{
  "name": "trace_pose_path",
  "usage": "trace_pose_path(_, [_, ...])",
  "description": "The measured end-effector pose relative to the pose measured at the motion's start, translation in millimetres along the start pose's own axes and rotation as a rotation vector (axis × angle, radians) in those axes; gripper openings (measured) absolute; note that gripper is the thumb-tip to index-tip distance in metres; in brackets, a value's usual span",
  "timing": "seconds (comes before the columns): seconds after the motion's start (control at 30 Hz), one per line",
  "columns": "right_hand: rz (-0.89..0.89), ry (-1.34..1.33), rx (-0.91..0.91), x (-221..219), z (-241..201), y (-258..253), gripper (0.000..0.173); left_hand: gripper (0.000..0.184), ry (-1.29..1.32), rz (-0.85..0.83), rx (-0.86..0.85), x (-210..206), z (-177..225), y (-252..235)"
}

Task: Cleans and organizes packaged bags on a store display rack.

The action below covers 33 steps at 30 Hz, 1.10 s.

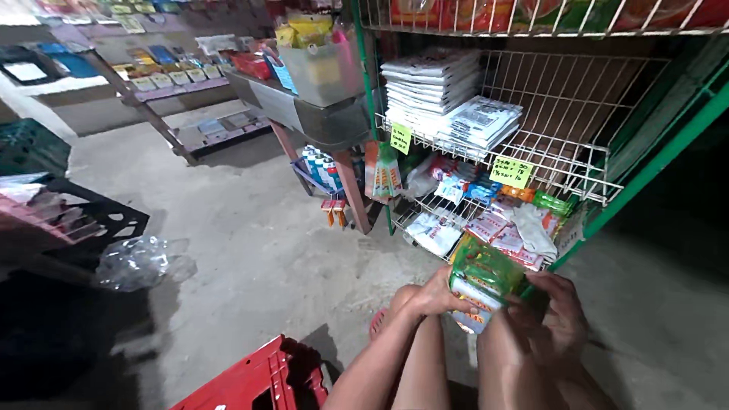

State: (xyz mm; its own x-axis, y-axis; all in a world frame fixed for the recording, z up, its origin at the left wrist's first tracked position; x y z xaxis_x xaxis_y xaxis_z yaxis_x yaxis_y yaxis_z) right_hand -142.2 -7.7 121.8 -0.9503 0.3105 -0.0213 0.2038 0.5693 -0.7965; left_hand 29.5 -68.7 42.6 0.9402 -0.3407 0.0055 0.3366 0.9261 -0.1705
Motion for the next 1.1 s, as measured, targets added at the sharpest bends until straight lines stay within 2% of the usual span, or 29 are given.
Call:
trace_pose_path(0.07, [0.011,0.056,-0.073,2,4,-2,0.05,0.06,0.01,0.141,-0.008,1,4,5])
trace_pose_path(0.17, [-0.092,-0.032,-0.294,-12,29,8,0.084,0.061,-0.027,0.322,-0.054,2,17,16])
trace_pose_path(0.23, [-0.207,-0.137,-0.354,-26,37,14,0.104,0.059,-0.03,0.37,-0.02,4,27,21])
trace_pose_path(0.33, [-0.26,-0.207,-0.459,-34,38,21,0.101,0.053,0.037,0.353,0.105,0,36,31])
trace_pose_path(0.43, [-0.306,-0.173,-0.655,-29,28,35,0.102,0.049,0.149,0.321,0.18,-12,37,56])
trace_pose_path(0.53, [-0.31,-0.143,-0.838,-21,26,71,0.101,0.064,0.2,0.339,0.308,-23,20,90])
trace_pose_path(0.6, [-0.309,-0.21,-0.886,-22,26,94,0.101,0.076,0.045,0.374,0.297,-19,2,107])
trace_pose_path(0.73, [-0.286,-0.164,-0.839,-13,44,114,0.111,0.09,-0.471,0.407,0.277,-11,-18,118])
trace_pose_path(0.87, [-0.359,-0.014,-0.808,-1,54,117,0.115,0.097,-0.621,0.352,0.317,-17,-27,113])
trace_pose_path(1.0, [-0.398,0.402,-0.533,8,54,113,0.107,0.096,-0.786,0.44,0.218,-17,-24,106])
trace_pose_path(1.1, [-0.441,0.466,-0.436,8,64,108,0.104,0.101,-0.85,0.52,0.155,-13,-25,102])
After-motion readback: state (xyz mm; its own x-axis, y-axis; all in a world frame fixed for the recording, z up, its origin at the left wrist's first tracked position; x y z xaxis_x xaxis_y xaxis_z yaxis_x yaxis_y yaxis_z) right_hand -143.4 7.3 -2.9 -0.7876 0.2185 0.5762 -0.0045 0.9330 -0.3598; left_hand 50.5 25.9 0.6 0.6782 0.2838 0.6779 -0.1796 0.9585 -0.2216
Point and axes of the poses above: each hand's wrist, its own y-axis away from the middle knuckle, its own x-axis out of the back of the hand, z = x × y, the point moved 9 cm from there along -y, towards the middle knuckle, and after that the axes turned 11 degrees about z, right-handed, at the moved point
